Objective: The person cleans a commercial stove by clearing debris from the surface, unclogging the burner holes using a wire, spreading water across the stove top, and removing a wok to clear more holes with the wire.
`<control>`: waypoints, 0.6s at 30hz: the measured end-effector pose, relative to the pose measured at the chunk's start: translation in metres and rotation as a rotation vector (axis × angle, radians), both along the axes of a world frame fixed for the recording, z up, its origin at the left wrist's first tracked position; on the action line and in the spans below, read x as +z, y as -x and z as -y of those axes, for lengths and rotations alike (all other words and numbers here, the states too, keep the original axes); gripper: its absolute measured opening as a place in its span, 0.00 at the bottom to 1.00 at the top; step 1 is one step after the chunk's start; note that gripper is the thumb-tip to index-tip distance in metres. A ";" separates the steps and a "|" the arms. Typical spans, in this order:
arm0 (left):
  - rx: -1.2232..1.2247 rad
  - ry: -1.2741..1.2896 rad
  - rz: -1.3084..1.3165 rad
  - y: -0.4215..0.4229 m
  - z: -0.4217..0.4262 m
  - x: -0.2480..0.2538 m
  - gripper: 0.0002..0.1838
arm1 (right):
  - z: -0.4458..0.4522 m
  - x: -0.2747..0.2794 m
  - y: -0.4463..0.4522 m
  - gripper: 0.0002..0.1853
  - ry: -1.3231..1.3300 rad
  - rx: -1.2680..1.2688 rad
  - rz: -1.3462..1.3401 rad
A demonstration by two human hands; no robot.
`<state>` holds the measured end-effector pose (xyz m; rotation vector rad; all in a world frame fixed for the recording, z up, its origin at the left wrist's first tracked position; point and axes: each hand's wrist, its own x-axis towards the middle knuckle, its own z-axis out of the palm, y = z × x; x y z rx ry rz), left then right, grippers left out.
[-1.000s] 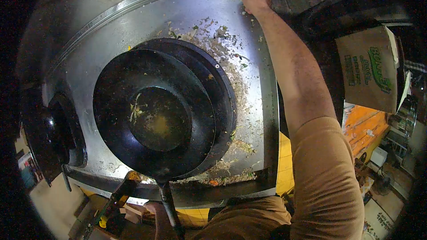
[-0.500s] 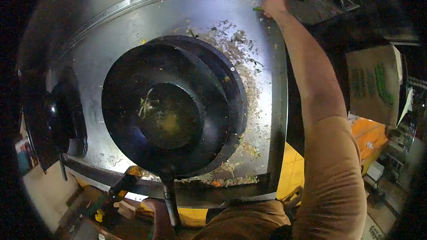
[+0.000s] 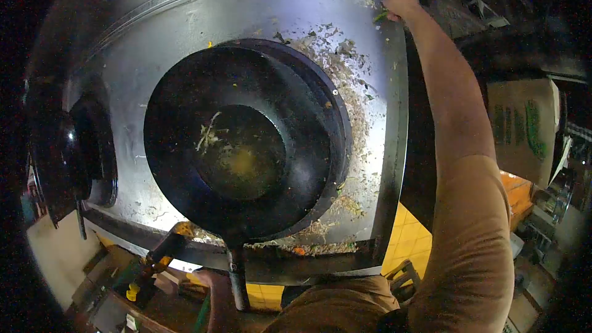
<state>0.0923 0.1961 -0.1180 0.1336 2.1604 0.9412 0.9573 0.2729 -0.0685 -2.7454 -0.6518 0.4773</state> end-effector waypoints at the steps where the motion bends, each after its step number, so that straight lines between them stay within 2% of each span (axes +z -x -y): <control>1: 0.007 0.001 0.000 0.000 0.000 0.001 0.31 | -0.003 -0.006 -0.006 0.09 -0.002 0.008 0.002; 3: 0.009 -0.003 0.001 -0.001 0.000 0.001 0.32 | -0.004 -0.018 -0.016 0.09 0.149 0.167 0.236; 4: 0.007 -0.005 0.000 0.000 0.000 0.000 0.32 | -0.006 -0.016 -0.015 0.09 0.149 0.166 0.234; 6: 0.006 -0.009 -0.002 0.000 -0.001 0.001 0.32 | -0.010 -0.006 -0.011 0.09 0.349 0.337 0.159; 7: 0.008 -0.004 0.005 0.000 0.000 0.001 0.32 | -0.006 -0.004 -0.007 0.09 0.351 0.339 0.160; 9: 0.018 -0.012 0.010 -0.001 0.002 0.000 0.32 | -0.004 0.001 -0.006 0.09 0.101 0.113 0.018; 10: 0.021 -0.012 0.009 -0.002 0.001 0.000 0.32 | -0.005 -0.005 -0.011 0.09 0.099 0.118 0.020; 11: 0.022 -0.016 0.013 -0.001 0.001 0.000 0.32 | -0.004 -0.013 -0.014 0.09 0.314 0.397 0.305; 13: 0.014 -0.016 0.009 0.000 0.001 0.000 0.32 | -0.004 -0.021 -0.014 0.09 0.532 0.672 0.583; 15: 0.014 -0.013 0.010 0.001 0.000 0.001 0.32 | -0.009 -0.021 -0.014 0.08 0.283 0.249 0.070; 18: 0.021 -0.012 0.007 0.001 0.001 0.003 0.32 | 0.002 0.008 0.014 0.11 0.294 0.271 0.106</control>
